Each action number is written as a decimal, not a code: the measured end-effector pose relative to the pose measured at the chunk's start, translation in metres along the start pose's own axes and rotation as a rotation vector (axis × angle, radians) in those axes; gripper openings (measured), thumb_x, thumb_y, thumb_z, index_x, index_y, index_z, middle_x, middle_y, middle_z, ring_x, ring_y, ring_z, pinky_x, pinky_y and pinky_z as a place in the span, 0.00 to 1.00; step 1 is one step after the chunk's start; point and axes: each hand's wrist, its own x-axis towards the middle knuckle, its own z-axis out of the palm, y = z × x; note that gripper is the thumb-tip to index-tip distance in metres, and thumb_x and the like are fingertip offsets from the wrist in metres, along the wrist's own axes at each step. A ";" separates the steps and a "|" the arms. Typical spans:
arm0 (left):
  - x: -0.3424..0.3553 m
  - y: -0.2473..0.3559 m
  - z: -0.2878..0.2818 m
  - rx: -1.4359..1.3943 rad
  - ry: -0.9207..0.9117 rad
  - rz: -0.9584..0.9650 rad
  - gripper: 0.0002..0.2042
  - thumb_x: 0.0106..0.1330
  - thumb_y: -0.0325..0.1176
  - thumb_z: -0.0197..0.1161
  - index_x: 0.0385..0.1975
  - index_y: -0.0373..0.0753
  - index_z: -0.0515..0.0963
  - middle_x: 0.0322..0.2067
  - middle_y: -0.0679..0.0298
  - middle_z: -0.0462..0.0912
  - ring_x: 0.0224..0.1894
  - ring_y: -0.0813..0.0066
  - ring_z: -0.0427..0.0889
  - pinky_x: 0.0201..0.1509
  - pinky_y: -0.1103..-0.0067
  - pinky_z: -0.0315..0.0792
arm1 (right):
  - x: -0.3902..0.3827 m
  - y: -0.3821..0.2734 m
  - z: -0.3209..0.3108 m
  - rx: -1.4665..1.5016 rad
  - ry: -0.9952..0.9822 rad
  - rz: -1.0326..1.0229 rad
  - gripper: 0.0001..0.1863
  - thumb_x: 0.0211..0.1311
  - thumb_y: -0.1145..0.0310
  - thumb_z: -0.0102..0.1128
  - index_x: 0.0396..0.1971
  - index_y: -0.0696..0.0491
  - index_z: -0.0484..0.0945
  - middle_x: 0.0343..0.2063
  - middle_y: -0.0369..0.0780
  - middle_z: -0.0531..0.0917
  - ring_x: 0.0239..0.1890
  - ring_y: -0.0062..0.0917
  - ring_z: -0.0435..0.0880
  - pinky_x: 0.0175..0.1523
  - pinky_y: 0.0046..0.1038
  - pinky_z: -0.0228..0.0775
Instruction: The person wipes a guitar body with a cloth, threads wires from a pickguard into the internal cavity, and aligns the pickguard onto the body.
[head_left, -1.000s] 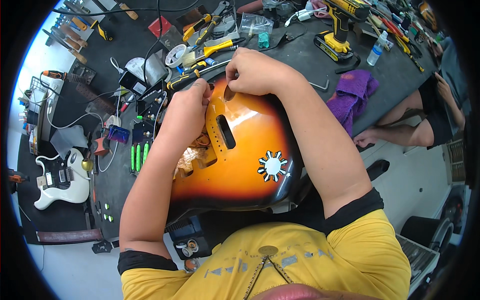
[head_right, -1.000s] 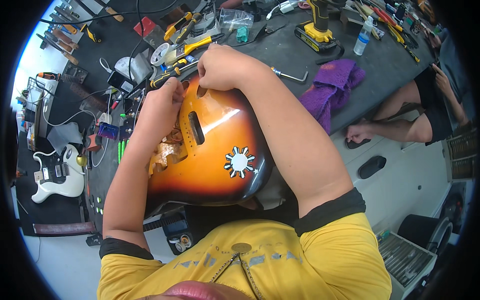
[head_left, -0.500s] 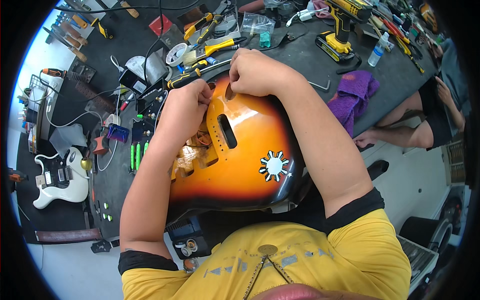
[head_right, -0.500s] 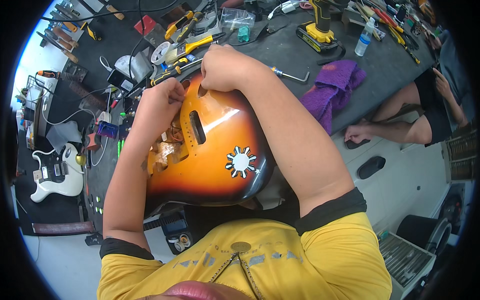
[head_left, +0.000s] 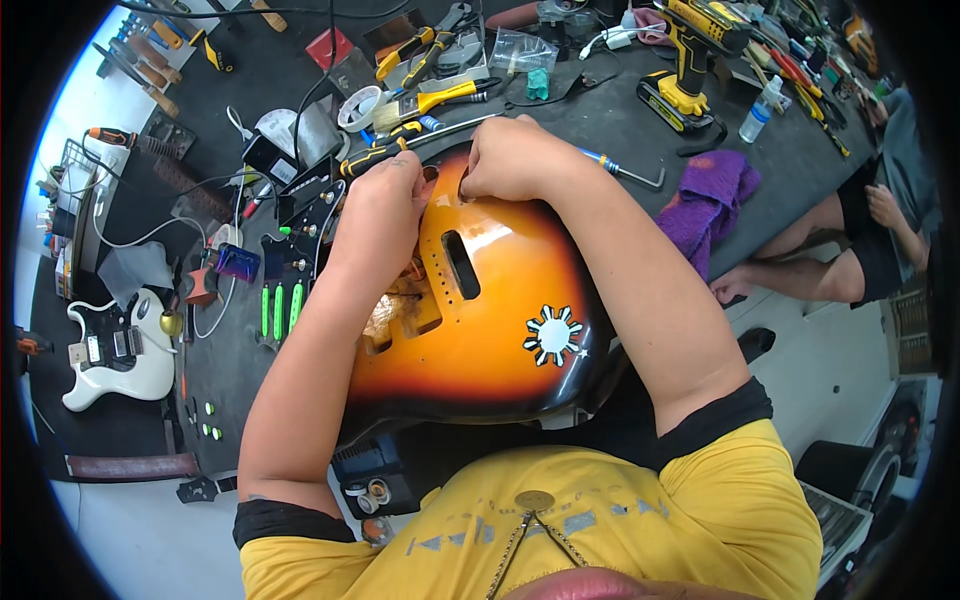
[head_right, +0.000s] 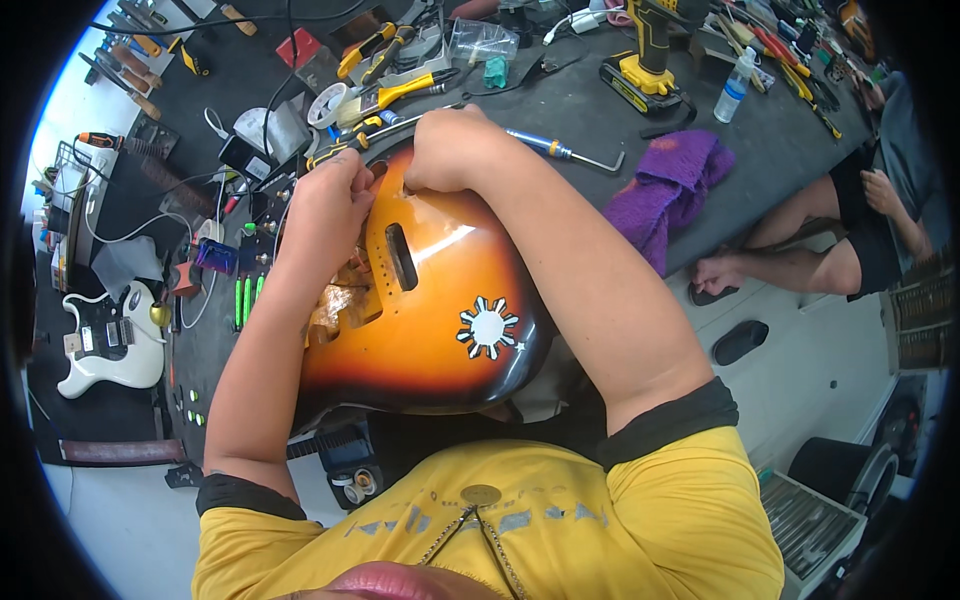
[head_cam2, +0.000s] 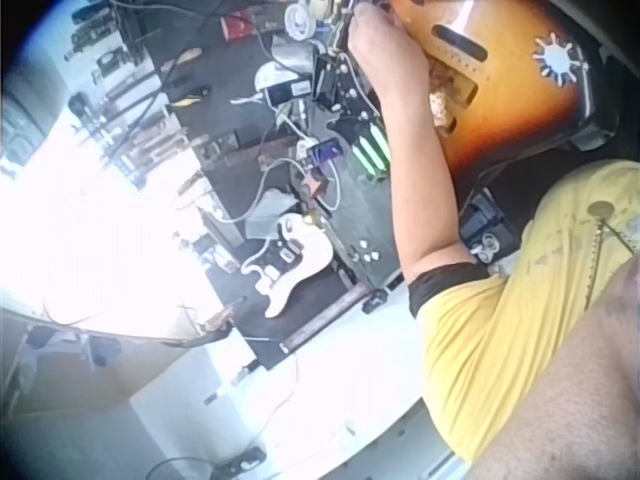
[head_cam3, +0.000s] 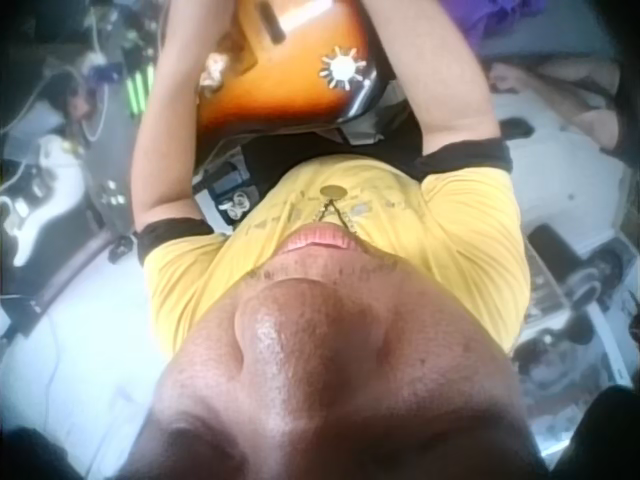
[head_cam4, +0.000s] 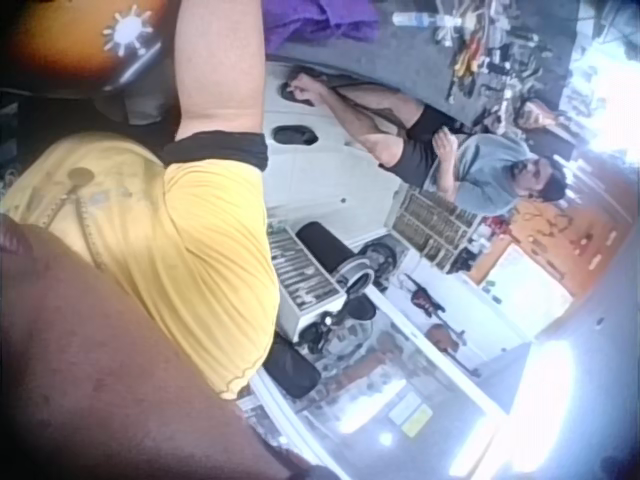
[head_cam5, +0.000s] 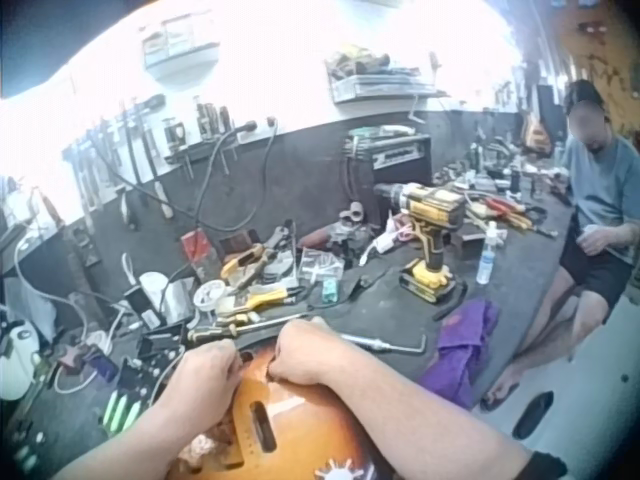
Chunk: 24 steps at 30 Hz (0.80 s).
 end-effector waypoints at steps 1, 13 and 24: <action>0.000 0.001 -0.001 -0.008 0.010 -0.003 0.10 0.63 0.20 0.72 0.35 0.31 0.74 0.33 0.47 0.84 0.40 0.41 0.85 0.45 0.61 0.79 | 0.001 -0.001 0.002 -0.005 0.000 0.015 0.17 0.50 0.58 0.80 0.35 0.55 0.94 0.42 0.47 0.93 0.50 0.43 0.90 0.63 0.36 0.80; 0.007 0.007 -0.014 -0.127 -0.126 -0.146 0.08 0.64 0.18 0.68 0.39 0.29 0.76 0.40 0.48 0.89 0.46 0.48 0.90 0.52 0.65 0.82 | 0.017 0.012 0.026 0.017 0.164 0.017 0.16 0.43 0.60 0.82 0.29 0.56 0.92 0.55 0.47 0.90 0.58 0.44 0.87 0.69 0.35 0.75; -0.058 -0.041 -0.135 0.044 -0.041 -0.394 0.18 0.69 0.36 0.74 0.51 0.32 0.81 0.36 0.53 0.90 0.37 0.66 0.87 0.45 0.69 0.79 | 0.011 0.016 0.007 0.085 0.215 -0.129 0.13 0.47 0.61 0.78 0.30 0.53 0.92 0.36 0.48 0.92 0.43 0.44 0.91 0.55 0.39 0.84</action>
